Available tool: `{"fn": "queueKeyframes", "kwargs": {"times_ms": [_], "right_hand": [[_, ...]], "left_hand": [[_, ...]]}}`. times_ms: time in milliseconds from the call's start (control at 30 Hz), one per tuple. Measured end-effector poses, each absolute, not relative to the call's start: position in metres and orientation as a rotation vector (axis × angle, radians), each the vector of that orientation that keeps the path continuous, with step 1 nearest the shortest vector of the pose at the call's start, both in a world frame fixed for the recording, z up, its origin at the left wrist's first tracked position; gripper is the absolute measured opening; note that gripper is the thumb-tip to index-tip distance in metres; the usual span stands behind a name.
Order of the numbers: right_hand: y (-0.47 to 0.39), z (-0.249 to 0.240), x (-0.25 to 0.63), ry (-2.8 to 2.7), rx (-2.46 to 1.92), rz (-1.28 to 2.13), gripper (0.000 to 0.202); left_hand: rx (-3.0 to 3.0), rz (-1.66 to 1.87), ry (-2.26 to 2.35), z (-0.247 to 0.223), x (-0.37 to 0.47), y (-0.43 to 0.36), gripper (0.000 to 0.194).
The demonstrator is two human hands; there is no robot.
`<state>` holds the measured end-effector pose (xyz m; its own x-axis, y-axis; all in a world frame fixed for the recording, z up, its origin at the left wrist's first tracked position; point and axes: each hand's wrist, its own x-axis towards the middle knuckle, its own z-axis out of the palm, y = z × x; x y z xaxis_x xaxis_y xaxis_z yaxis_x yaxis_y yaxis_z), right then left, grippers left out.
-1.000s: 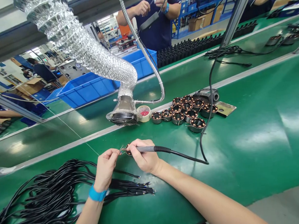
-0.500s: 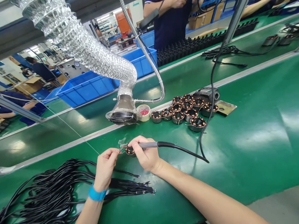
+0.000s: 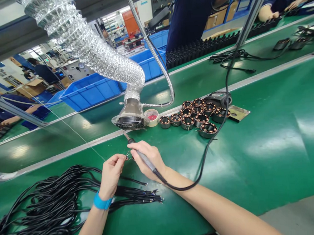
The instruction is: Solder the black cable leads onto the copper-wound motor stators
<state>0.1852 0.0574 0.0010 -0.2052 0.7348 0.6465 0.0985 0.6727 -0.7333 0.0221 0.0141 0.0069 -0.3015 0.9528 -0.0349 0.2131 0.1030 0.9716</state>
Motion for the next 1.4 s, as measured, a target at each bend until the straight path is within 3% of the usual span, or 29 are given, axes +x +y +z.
{"fn": "queueKeyframes", "kwargs": {"times_ms": [200, 400, 733, 1033, 1400], "right_hand": [[0.065, -0.012, 0.165, -1.912, -0.637, 0.682, 0.041], [0.065, -0.015, 0.162, -1.922, -0.626, 0.745, 0.037], [0.062, -0.026, 0.176, -1.996, -0.618, 0.648, 0.056], [0.057, -0.02, 0.175, -2.0, -0.617, 0.609, 0.039], [0.066, -0.022, 0.171, -1.754, -0.727, 0.889, 0.037]], "left_hand": [[1.271, 1.239, 1.621, 0.01, 0.022, 0.012, 0.028], [1.32, 1.218, 1.561, 0.016, 0.02, 0.01, 0.026], [1.228, 0.989, 1.443, 0.022, 0.008, 0.011, 0.031], [1.112, 1.053, 1.436, 0.013, 0.006, 0.013, 0.037], [1.117, 1.053, 1.506, 0.016, 0.006, 0.013, 0.036]]}}
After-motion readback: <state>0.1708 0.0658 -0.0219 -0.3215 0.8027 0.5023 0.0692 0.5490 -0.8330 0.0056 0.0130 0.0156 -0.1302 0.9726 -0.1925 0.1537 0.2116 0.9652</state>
